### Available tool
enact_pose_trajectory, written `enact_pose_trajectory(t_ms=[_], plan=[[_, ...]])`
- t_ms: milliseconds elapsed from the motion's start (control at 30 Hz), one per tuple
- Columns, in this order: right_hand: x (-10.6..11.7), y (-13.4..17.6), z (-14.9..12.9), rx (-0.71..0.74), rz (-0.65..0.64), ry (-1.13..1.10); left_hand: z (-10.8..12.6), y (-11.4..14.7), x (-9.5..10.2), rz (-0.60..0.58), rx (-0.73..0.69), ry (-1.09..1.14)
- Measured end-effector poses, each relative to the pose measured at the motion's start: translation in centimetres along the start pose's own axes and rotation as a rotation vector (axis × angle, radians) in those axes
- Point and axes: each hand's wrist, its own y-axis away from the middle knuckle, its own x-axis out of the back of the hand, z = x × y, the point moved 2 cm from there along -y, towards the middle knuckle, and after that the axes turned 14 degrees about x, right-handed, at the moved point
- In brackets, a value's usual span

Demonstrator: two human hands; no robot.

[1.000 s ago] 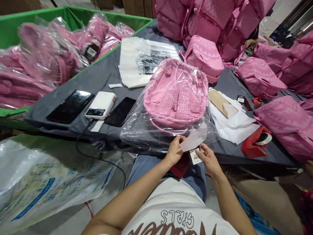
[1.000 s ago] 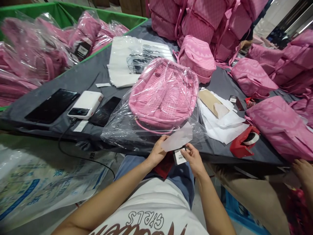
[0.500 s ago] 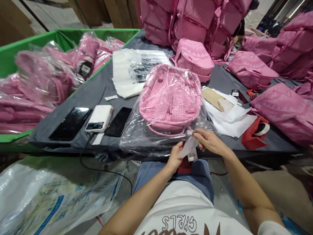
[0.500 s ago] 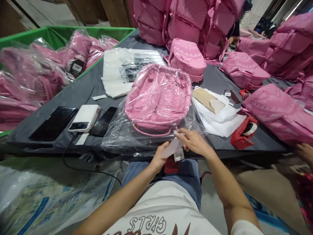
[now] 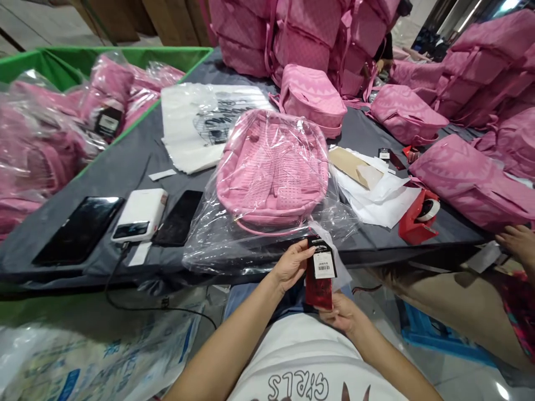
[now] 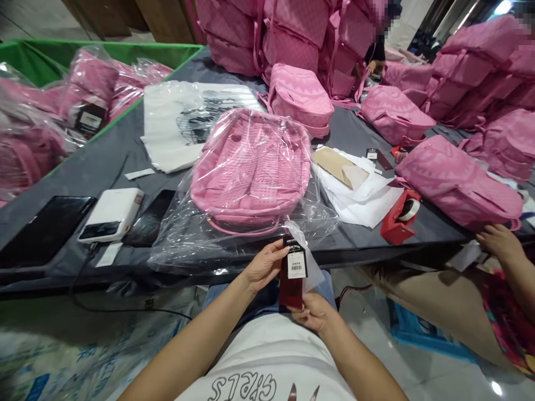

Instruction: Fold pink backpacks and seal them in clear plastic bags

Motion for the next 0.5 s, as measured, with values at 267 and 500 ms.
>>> enact_pose_trajectory(t_ms=[267,500], plan=[[4.8,0.2,-0.5,-0.082,-0.093,0.146,-0.3,0.5,0.1,0.112,-0.061,-0.021],[6.1,-4.1,-6.9,0.439,0.102,0.250,-1.2,1.6,0.1,0.245,-0.072,-0.008]])
